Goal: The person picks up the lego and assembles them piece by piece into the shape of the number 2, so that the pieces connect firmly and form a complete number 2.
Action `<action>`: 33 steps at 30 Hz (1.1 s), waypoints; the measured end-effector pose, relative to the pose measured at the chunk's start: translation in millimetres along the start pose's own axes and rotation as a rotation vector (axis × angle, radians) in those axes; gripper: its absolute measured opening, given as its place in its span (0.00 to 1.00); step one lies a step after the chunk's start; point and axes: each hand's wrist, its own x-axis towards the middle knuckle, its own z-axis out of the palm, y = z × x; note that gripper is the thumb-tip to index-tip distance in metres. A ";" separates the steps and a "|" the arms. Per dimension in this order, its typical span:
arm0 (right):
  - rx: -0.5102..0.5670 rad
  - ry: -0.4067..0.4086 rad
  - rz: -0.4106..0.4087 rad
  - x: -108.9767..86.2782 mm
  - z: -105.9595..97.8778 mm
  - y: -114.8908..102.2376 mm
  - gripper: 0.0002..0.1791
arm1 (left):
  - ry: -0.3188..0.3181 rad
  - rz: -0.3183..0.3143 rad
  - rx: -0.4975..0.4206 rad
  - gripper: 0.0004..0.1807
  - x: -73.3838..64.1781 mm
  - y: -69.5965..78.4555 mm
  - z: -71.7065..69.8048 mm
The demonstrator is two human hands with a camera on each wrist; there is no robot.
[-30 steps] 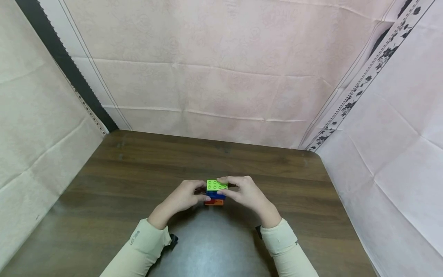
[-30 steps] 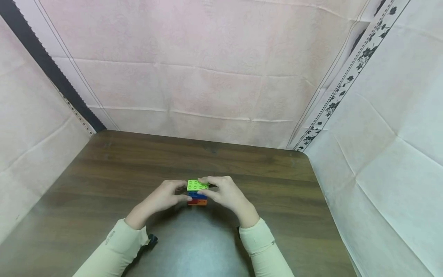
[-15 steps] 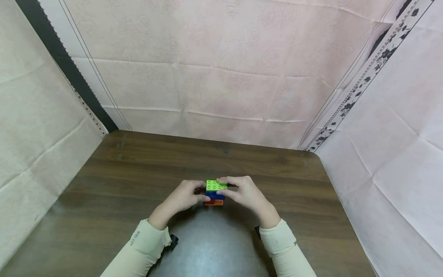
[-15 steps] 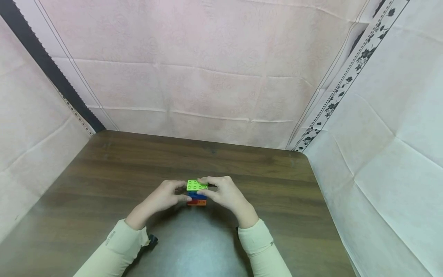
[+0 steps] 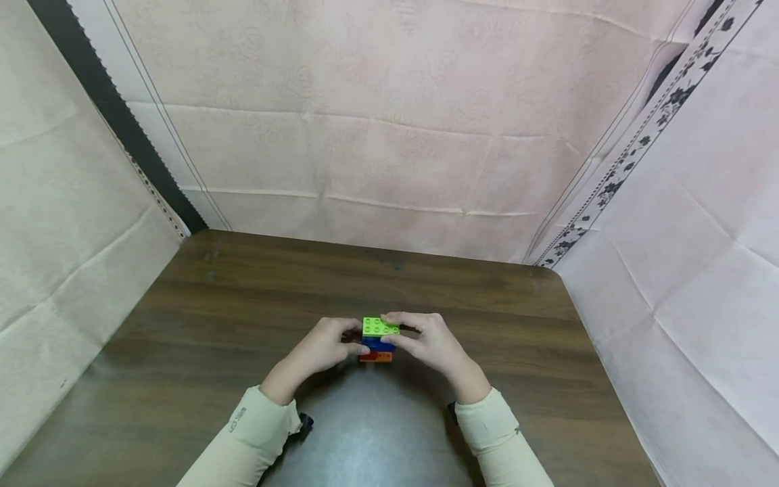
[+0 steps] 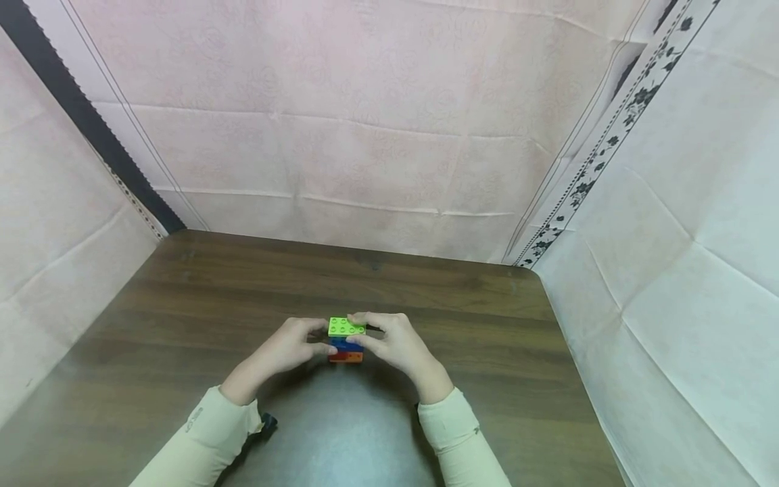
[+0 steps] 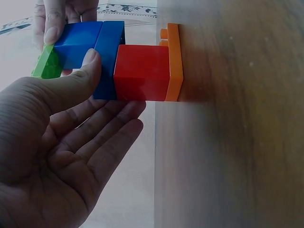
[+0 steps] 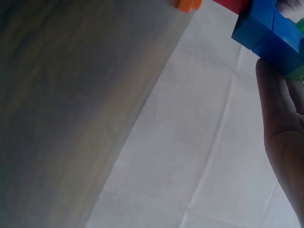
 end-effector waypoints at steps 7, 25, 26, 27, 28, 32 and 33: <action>-0.007 0.009 -0.019 -2.6 2.3 3.2 0.19 | -0.005 0.013 0.016 0.18 0.7 -1.3 1.1; -0.008 0.019 -0.073 -1.4 2.5 2.1 0.21 | -0.002 0.035 0.035 0.19 -1.8 -0.4 -0.5; -0.009 0.018 -0.074 -1.5 2.5 2.2 0.21 | -0.003 0.033 0.034 0.19 -1.9 -0.3 -0.5; -0.007 0.018 -0.070 -1.6 2.5 2.3 0.21 | -0.004 0.031 0.032 0.19 -2.0 -0.2 -0.6; -0.009 0.018 -0.075 -1.6 2.7 2.6 0.21 | -0.004 0.030 0.031 0.19 -2.2 0.1 -0.7; -0.001 0.012 -0.060 -2.0 3.2 3.9 0.21 | -0.005 0.031 0.021 0.19 -2.8 0.6 -1.1; 0.002 0.009 -0.051 -2.1 3.3 4.0 0.20 | -0.006 0.033 0.020 0.19 -2.8 0.3 -1.0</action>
